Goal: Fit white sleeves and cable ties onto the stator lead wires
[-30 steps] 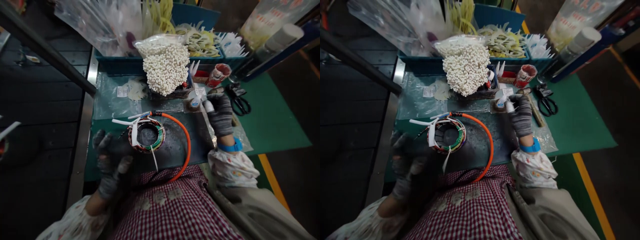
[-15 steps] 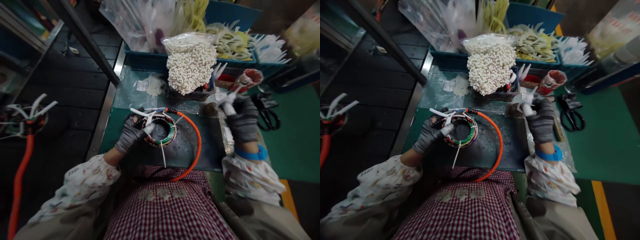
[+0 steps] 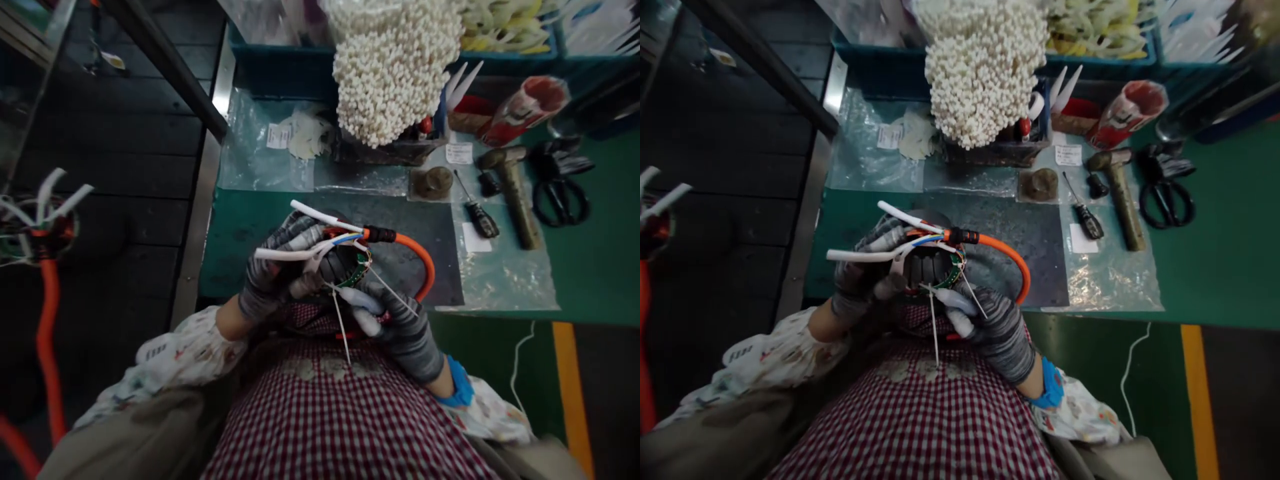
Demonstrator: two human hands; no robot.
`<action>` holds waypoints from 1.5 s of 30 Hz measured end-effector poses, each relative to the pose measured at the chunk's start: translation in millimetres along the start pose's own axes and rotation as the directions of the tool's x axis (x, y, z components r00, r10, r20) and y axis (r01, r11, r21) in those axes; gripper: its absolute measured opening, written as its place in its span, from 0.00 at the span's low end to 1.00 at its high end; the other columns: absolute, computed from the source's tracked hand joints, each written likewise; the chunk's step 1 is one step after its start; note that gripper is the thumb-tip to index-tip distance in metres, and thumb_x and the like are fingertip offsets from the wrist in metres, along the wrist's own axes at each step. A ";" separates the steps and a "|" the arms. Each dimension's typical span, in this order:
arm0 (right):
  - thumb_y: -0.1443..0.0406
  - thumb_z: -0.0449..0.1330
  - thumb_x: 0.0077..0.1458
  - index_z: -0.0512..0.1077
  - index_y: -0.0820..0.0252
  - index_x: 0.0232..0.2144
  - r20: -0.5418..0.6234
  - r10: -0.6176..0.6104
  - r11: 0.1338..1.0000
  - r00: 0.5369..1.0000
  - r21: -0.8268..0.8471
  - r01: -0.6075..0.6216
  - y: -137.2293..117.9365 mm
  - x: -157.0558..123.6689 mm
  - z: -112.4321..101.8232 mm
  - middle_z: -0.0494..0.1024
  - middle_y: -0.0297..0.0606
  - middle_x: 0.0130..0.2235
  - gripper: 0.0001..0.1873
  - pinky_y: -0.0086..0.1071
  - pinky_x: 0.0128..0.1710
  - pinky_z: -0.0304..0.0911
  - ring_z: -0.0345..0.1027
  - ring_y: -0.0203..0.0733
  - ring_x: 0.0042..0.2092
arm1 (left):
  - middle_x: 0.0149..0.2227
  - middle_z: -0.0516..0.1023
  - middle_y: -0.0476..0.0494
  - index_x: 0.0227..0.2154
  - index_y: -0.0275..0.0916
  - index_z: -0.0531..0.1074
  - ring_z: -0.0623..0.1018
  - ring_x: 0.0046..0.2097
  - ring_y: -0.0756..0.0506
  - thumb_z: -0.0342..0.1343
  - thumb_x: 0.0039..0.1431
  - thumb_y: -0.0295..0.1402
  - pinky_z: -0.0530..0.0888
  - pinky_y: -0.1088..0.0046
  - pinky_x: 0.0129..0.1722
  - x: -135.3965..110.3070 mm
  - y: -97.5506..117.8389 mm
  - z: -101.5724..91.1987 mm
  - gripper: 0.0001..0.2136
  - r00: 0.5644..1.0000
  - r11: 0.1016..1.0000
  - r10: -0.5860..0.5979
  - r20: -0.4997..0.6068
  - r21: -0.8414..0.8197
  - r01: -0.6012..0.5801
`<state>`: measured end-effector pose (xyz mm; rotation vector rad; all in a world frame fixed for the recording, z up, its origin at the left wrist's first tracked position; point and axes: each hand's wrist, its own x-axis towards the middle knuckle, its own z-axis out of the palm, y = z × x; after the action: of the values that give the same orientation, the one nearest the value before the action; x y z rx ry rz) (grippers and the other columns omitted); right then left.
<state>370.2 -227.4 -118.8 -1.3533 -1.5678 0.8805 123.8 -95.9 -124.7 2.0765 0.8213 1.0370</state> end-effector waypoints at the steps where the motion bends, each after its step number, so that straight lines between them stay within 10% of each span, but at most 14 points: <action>1: 0.67 0.68 0.66 0.82 0.42 0.60 0.009 -0.036 0.999 0.999 -0.035 0.037 -2.8 -0.5 -5.2 0.91 0.34 0.51 0.23 0.43 0.51 0.87 0.89 0.51 0.48 | 0.70 0.79 0.43 0.73 0.53 0.72 0.74 0.74 0.33 0.57 0.76 0.56 0.68 0.49 0.79 -4.8 3.6 0.5 0.29 0.999 0.999 0.033 0.006 0.016 -0.033; 22: 0.62 0.63 0.72 0.79 0.54 0.39 0.048 -0.319 0.821 0.946 -0.486 0.301 -39.9 32.1 -21.8 0.83 0.31 0.28 0.06 0.36 0.28 0.69 0.76 0.40 0.27 | 0.76 0.71 0.42 0.76 0.50 0.63 0.64 0.80 0.36 0.47 0.82 0.47 0.67 0.45 0.80 -26.5 26.4 -0.4 0.25 0.960 0.902 0.274 0.062 0.328 -0.279; 35: 0.62 0.68 0.64 0.85 0.47 0.41 0.067 -0.147 0.905 0.987 -0.393 0.161 -33.7 25.7 -32.2 0.86 0.34 0.31 0.05 0.41 0.33 0.82 0.82 0.46 0.32 | 0.72 0.76 0.44 0.76 0.57 0.63 0.68 0.78 0.32 0.48 0.80 0.48 0.67 0.42 0.79 -21.6 29.4 1.2 0.26 0.985 0.936 0.158 0.067 0.306 -0.171; 45: 0.60 0.69 0.64 0.82 0.41 0.52 0.031 -0.128 0.844 0.991 -0.521 0.125 -33.7 29.4 -58.4 0.90 0.35 0.51 0.14 0.46 0.48 0.86 0.87 0.54 0.51 | 0.70 0.78 0.42 0.71 0.51 0.73 0.75 0.73 0.32 0.54 0.79 0.48 0.70 0.48 0.74 40.0 43.5 17.3 0.24 0.974 0.921 0.097 0.207 0.353 -0.167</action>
<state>410.3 -205.2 -61.2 -1.5929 -1.9571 0.3701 168.1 -95.4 -81.9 2.5346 0.8383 0.7831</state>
